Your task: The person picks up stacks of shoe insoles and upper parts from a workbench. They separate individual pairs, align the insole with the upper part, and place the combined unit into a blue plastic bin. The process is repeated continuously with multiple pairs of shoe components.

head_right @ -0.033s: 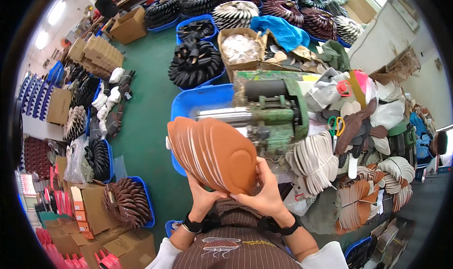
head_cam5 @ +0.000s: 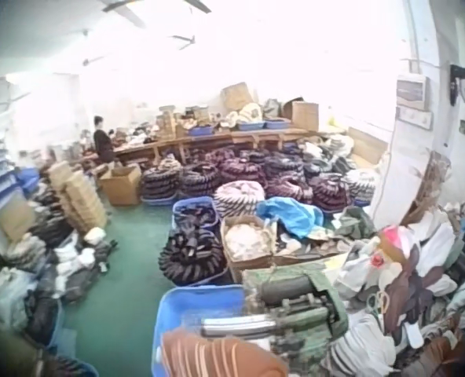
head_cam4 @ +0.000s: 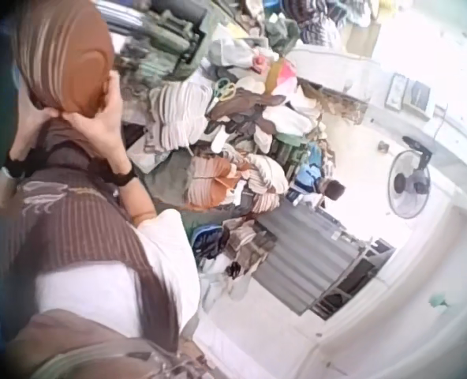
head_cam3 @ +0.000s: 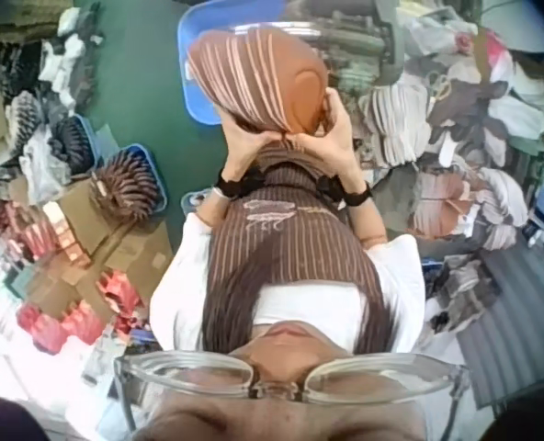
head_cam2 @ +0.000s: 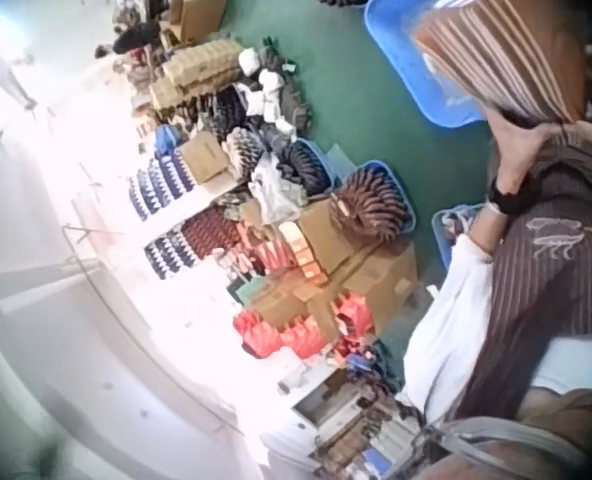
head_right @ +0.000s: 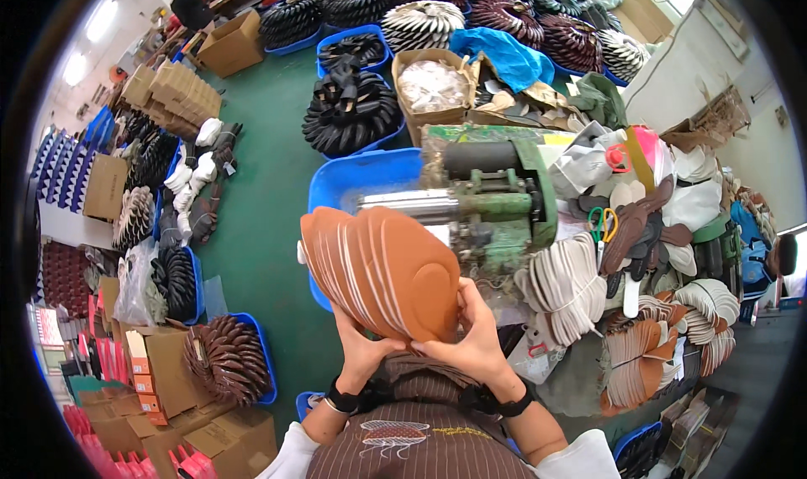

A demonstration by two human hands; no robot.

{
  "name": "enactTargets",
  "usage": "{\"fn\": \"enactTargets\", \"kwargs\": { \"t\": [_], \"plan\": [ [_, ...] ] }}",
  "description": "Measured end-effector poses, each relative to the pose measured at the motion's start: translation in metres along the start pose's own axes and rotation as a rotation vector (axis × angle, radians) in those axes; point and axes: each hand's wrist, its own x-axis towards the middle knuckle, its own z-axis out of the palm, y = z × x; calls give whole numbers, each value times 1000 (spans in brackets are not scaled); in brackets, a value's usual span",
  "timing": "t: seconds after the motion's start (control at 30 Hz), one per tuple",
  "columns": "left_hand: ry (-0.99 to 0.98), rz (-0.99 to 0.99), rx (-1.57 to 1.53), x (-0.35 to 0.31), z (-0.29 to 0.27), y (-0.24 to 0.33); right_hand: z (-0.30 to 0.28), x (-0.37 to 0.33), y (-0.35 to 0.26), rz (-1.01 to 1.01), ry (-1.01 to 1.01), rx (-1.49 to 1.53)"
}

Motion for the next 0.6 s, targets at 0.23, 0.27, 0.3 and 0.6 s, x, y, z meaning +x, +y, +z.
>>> {"fn": "enactTargets", "kwargs": {
  "t": [0.23,0.27,0.3,0.6],
  "plan": [
    [12,-22,-6,6,-82,-13,78,19,38,9,121,202],
    [30,-25,-28,8,-88,-15,86,19,43,-16,157,193],
    [22,-49,-64,10,-92,-8,92,20,45,-35,219,201],
    [67,-93,-245,35,-148,-30,81,17,70,-149,329,174]
  ]
}}
